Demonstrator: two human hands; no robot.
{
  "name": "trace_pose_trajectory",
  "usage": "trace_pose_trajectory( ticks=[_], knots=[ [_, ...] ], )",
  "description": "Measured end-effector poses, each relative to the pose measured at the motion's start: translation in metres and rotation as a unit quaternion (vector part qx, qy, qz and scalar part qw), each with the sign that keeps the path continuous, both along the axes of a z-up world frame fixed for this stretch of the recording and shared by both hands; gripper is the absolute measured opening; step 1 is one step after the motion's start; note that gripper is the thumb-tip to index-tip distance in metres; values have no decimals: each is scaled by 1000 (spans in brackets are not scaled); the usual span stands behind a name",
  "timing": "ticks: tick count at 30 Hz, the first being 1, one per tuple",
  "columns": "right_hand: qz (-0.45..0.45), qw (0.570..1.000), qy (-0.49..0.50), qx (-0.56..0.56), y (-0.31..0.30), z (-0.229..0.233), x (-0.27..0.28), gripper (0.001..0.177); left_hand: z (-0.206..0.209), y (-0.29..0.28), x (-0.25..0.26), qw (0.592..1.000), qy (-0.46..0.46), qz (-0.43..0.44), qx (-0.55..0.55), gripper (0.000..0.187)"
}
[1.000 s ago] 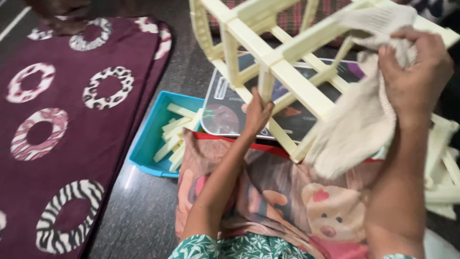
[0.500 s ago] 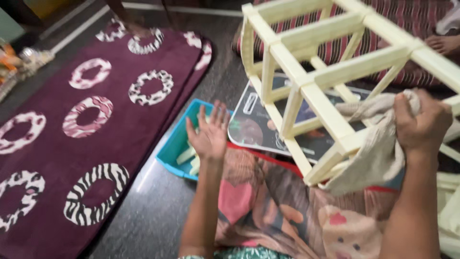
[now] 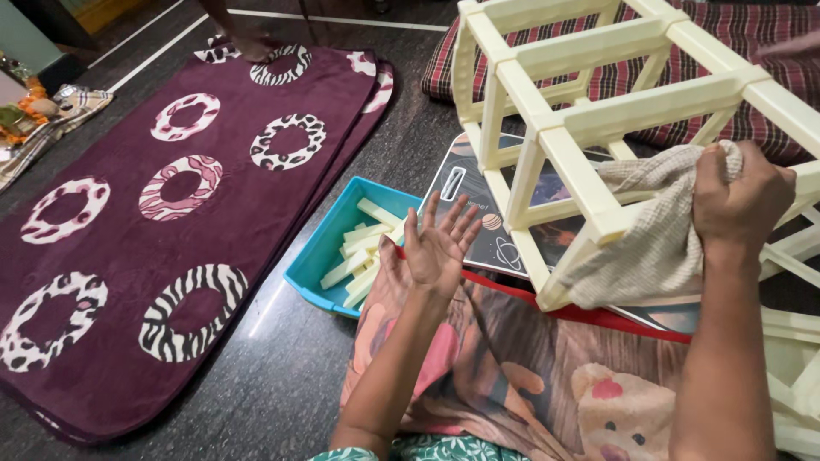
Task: The person wipes a cream-colored plastic frame with a cloth, then places the frame aside and wipes several small plastic sticks on a tray. The person handles the frame and sticks one at a time.
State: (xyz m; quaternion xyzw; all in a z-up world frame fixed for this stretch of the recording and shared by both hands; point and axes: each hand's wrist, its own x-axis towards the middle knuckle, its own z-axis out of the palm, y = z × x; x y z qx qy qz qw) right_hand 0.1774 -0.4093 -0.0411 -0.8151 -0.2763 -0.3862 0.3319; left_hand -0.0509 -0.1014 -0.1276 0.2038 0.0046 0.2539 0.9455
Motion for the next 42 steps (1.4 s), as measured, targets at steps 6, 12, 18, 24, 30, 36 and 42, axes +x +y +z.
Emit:
trace_pose_trajectory(
  ticks=[6,12,18,24,30,36,42],
  knots=[
    [5,1000,-22,11,10,5,-11,23,11,3,-3,1000,-6,5,13,78],
    [-30,998,-52,4,31,14,-23,28,94,-7,-40,969,-70,157,178,80],
    [-25,999,-24,17,32,6,-17,27,205,-17,-92,872,-403,277,-23,98],
    [-127,992,-11,26,46,5,-7,38,249,-15,-88,902,-364,228,36,102],
    [-87,995,-2,38,61,21,-42,30,183,-42,-44,926,-213,247,187,93],
    [-63,997,-23,48,78,30,-74,30,147,-40,-40,882,-113,255,381,85],
    [-55,997,-21,49,78,29,-108,30,111,-34,-51,841,-75,230,484,78]
  ],
)
